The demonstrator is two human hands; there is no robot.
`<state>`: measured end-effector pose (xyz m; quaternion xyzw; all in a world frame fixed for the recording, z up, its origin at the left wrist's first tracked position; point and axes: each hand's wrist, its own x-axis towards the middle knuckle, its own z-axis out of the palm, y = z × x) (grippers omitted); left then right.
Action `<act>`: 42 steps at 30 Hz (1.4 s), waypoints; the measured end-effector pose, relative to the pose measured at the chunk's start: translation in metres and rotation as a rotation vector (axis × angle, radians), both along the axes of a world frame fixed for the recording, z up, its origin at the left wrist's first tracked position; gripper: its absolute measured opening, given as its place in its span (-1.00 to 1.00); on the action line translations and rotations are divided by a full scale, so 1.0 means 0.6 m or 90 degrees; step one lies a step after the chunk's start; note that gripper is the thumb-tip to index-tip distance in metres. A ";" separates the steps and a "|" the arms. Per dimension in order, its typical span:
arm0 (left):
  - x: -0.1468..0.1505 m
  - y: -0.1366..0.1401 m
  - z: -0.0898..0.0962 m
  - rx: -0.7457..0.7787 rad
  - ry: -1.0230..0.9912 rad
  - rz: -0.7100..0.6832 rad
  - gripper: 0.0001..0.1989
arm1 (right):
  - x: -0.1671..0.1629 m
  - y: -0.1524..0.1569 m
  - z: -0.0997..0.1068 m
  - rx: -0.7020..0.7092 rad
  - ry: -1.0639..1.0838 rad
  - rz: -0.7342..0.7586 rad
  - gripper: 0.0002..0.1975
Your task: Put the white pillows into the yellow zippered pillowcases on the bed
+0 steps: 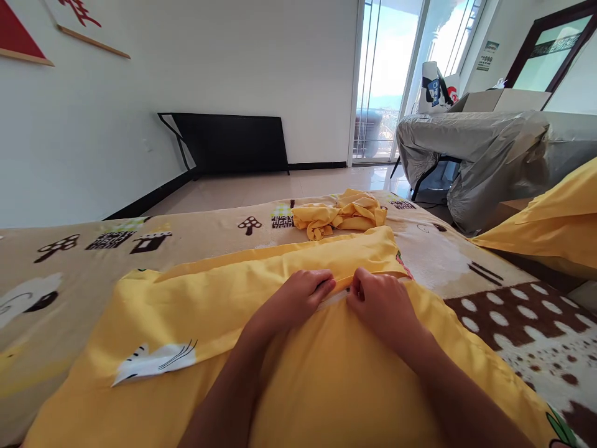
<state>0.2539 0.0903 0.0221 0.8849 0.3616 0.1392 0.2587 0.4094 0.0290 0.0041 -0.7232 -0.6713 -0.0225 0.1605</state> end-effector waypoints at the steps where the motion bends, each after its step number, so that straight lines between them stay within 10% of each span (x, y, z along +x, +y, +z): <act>1: 0.000 -0.001 0.001 -0.001 0.003 0.003 -0.67 | 0.007 0.002 0.002 0.000 0.005 -0.010 -0.89; 22: -0.001 -0.001 -0.001 -0.017 0.028 0.002 -0.66 | 0.183 0.034 0.005 -0.095 0.083 -0.071 -0.89; 42: -0.002 0.000 -0.001 -0.022 0.036 0.012 -0.66 | 0.180 0.043 -0.008 -0.194 0.057 -0.120 -0.89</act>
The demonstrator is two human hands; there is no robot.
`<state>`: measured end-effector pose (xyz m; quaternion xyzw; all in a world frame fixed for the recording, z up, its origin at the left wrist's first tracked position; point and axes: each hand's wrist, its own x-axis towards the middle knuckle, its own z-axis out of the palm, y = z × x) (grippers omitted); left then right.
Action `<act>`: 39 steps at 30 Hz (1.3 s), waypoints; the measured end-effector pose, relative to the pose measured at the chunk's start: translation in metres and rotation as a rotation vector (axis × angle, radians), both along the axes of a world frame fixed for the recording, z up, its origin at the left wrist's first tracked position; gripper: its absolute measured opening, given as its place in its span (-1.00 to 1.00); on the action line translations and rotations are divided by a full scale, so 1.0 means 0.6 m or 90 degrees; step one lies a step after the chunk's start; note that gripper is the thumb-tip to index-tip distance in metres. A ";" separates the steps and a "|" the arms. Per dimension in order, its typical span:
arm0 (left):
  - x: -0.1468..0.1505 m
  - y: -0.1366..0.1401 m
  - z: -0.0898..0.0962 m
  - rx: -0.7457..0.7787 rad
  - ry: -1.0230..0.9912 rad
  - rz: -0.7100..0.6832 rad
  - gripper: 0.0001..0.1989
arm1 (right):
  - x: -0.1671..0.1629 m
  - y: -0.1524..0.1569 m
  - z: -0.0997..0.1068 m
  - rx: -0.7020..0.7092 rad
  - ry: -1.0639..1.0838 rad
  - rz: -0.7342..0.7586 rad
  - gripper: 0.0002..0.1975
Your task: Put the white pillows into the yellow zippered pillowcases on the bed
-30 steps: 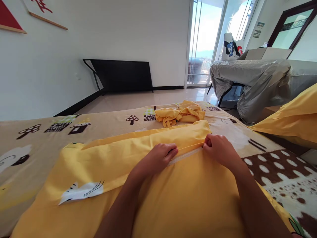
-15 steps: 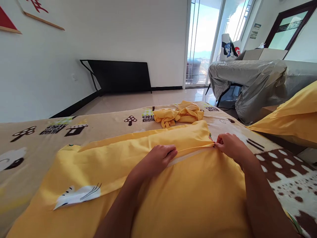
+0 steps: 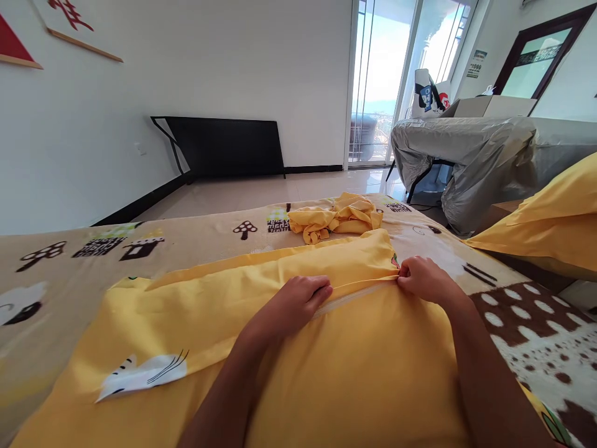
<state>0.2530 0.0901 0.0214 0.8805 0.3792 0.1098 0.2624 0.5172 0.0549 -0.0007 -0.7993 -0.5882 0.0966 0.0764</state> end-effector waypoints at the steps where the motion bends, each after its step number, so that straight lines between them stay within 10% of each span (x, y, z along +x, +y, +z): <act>1: 0.000 0.000 0.000 0.000 0.001 0.000 -0.66 | 0.004 0.001 -0.002 0.004 0.003 -0.004 -0.88; 39: 0.004 -0.001 0.000 0.011 0.003 -0.019 -0.67 | -0.008 0.006 -0.006 -0.024 -0.057 -0.054 -0.77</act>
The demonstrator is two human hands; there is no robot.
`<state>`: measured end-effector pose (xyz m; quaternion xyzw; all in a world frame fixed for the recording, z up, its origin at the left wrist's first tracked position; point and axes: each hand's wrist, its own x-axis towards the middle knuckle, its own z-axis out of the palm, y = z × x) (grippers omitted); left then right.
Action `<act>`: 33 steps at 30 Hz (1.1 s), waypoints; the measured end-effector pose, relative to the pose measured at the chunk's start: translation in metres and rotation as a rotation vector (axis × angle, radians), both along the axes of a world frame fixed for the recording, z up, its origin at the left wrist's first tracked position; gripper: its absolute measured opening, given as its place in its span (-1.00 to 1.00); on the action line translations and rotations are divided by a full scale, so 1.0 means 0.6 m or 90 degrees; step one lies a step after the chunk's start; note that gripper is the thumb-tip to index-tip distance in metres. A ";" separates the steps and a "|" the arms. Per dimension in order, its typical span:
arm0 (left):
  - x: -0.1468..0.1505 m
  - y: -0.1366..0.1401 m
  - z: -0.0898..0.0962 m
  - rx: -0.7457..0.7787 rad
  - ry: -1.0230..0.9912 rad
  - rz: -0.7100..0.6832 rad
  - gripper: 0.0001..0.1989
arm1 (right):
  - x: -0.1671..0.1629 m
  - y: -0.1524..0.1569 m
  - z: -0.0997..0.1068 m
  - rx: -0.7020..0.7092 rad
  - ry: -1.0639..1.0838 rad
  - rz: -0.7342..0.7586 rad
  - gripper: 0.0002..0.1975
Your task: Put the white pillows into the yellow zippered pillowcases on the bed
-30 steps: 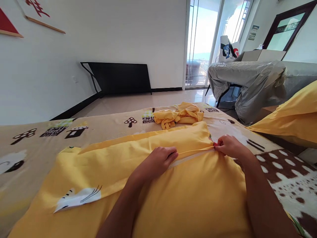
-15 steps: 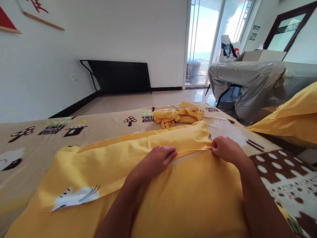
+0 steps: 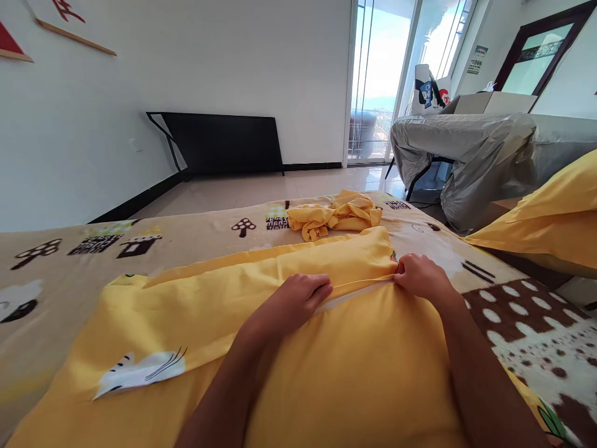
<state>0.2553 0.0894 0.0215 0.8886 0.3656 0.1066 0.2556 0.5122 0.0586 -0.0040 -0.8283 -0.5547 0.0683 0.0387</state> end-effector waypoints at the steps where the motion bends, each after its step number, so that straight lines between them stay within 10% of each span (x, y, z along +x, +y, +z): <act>1: 0.001 0.000 -0.001 0.003 0.001 -0.001 -0.67 | 0.003 0.001 -0.001 -0.002 0.012 -0.005 -0.78; 9: 0.002 -0.003 0.000 0.022 0.006 0.000 -0.67 | 0.000 -0.010 0.017 0.005 -0.038 -0.015 -0.87; 18: 0.001 0.002 -0.001 0.014 -0.004 -0.004 -0.67 | -0.119 -0.034 0.022 0.197 -0.047 0.326 -0.86; 26: 0.000 0.003 -0.002 0.004 -0.007 -0.006 -0.67 | -0.016 0.004 -0.001 0.071 -0.032 0.135 -0.90; 33: 0.006 -0.005 0.003 0.021 0.025 -0.013 -0.71 | 0.014 0.035 -0.044 0.033 0.122 0.151 -0.92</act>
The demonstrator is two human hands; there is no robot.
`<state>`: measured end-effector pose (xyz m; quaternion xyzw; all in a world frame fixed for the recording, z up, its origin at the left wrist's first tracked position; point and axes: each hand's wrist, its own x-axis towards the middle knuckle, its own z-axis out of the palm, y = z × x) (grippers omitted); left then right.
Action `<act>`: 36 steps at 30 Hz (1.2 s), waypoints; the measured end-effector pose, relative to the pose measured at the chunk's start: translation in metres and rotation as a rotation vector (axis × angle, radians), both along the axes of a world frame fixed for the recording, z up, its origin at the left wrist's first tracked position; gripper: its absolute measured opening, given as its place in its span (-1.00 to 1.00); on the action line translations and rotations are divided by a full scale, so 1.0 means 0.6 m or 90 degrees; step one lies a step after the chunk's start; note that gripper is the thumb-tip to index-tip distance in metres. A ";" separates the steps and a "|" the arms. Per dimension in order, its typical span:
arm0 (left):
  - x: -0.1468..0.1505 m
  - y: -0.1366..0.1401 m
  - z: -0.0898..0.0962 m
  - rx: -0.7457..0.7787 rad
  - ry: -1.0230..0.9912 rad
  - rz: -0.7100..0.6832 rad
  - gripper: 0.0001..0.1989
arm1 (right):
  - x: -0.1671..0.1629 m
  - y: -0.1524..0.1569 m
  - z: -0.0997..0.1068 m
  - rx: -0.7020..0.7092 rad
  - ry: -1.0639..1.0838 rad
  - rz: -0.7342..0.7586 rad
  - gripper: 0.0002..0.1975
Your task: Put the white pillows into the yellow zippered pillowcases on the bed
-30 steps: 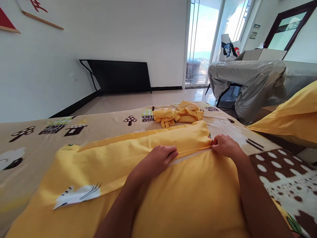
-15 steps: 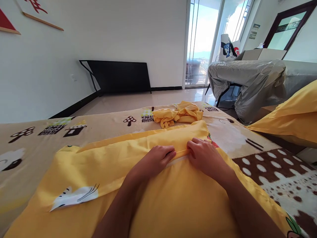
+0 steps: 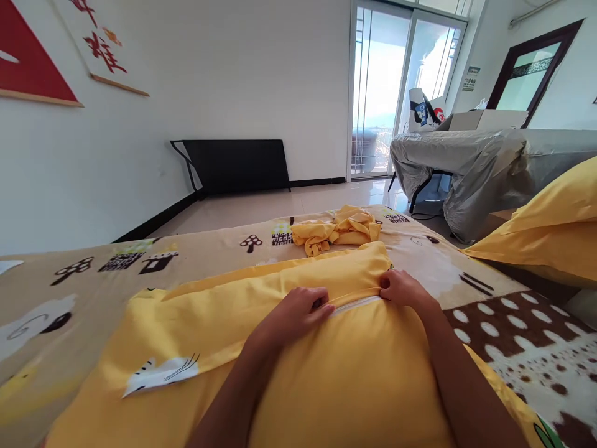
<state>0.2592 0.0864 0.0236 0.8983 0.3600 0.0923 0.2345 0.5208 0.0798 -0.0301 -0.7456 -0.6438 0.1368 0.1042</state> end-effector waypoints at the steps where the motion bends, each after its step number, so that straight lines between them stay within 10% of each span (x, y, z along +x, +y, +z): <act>1: 0.002 -0.002 0.000 0.012 0.013 -0.007 -0.73 | -0.002 -0.001 0.001 0.017 0.000 -0.007 -0.92; 10: -0.074 -0.048 -0.017 0.166 0.082 0.158 -0.72 | -0.029 -0.020 0.032 0.305 0.006 0.071 -0.70; 20: -0.326 -0.100 -0.025 0.180 0.226 0.420 -0.76 | -0.026 -0.036 0.031 0.257 0.026 0.197 -0.76; 30: -0.327 -0.112 -0.035 0.243 0.321 0.520 -0.69 | -0.022 -0.051 -0.042 0.178 -0.093 0.003 -0.81; 36: -0.320 -0.101 0.048 0.405 0.368 0.519 -0.64 | -0.018 -0.074 0.012 0.269 -0.227 -0.042 -0.72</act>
